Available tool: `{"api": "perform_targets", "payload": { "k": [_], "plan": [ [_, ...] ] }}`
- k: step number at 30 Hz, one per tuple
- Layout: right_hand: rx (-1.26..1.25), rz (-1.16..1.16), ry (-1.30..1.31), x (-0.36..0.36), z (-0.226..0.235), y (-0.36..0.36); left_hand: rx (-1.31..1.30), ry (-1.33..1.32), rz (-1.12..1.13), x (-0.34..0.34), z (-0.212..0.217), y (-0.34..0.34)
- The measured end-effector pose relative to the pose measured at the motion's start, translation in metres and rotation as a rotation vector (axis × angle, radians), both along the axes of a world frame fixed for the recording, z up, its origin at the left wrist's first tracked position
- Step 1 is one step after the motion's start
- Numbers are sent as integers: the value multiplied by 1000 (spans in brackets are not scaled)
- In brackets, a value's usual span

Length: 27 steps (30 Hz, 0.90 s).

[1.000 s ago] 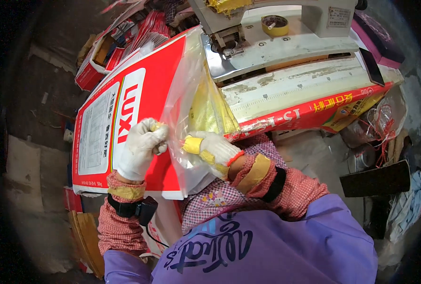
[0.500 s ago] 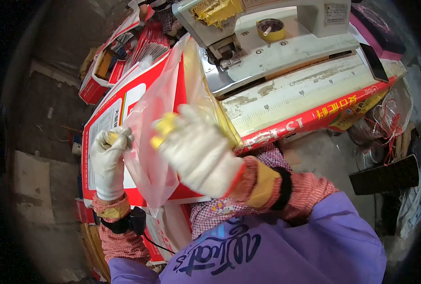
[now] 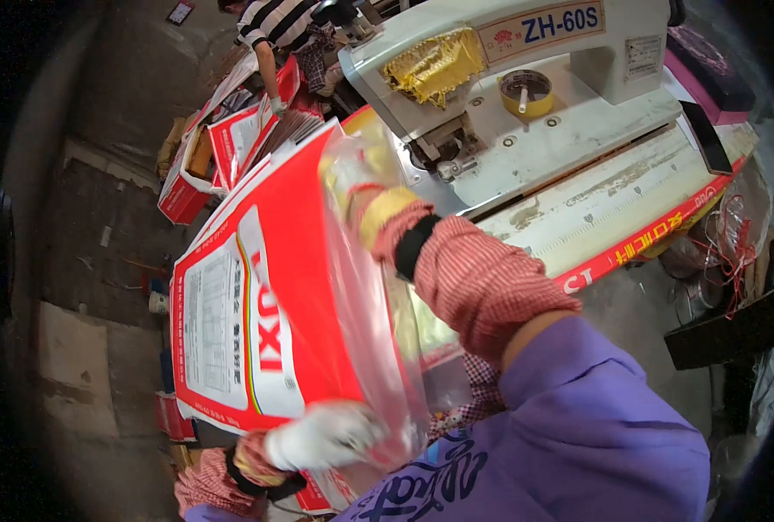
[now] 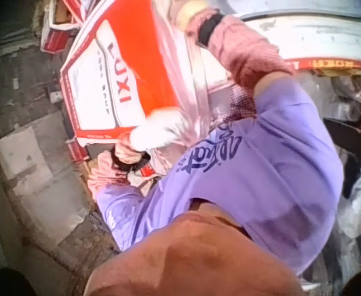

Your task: Sewing and processing industrial plastic bags using an industrial sewing machine.

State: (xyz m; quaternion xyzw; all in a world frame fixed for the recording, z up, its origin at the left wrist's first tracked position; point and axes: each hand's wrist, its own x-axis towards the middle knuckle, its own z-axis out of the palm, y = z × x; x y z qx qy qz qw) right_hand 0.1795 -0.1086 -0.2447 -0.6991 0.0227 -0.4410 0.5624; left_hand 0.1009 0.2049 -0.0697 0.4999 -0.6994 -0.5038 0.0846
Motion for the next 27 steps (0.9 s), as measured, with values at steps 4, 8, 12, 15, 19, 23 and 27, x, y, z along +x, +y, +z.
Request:
{"api": "perform_targets", "payload": {
  "k": [4, 8, 12, 15, 19, 23, 27],
  "plan": [
    [149, -701, 559, -54, 94, 21, 391, 115, -176, 9, -10, 21],
    [-1069, -566, 977, -44, 43, 40, 202, -67, 41, 20, 61, -78],
    [-730, -376, 575, -90, 86, 97, -1097, -1041, 139, 49, 59, -205],
    [-81, -42, 721, -103, 130, 126, -986, -1388, 65, 67, 38, -237],
    [-526, 16, 752, -94, 89, 132, -574, -1144, -291, 92, -35, -244],
    [109, 163, 790, -120, 113, 122, -877, -1576, -9, 56, 14, -249],
    [25, 182, 932, -99, 102, 129, -1130, -1724, 46, 76, 18, -263]
  ]
}}
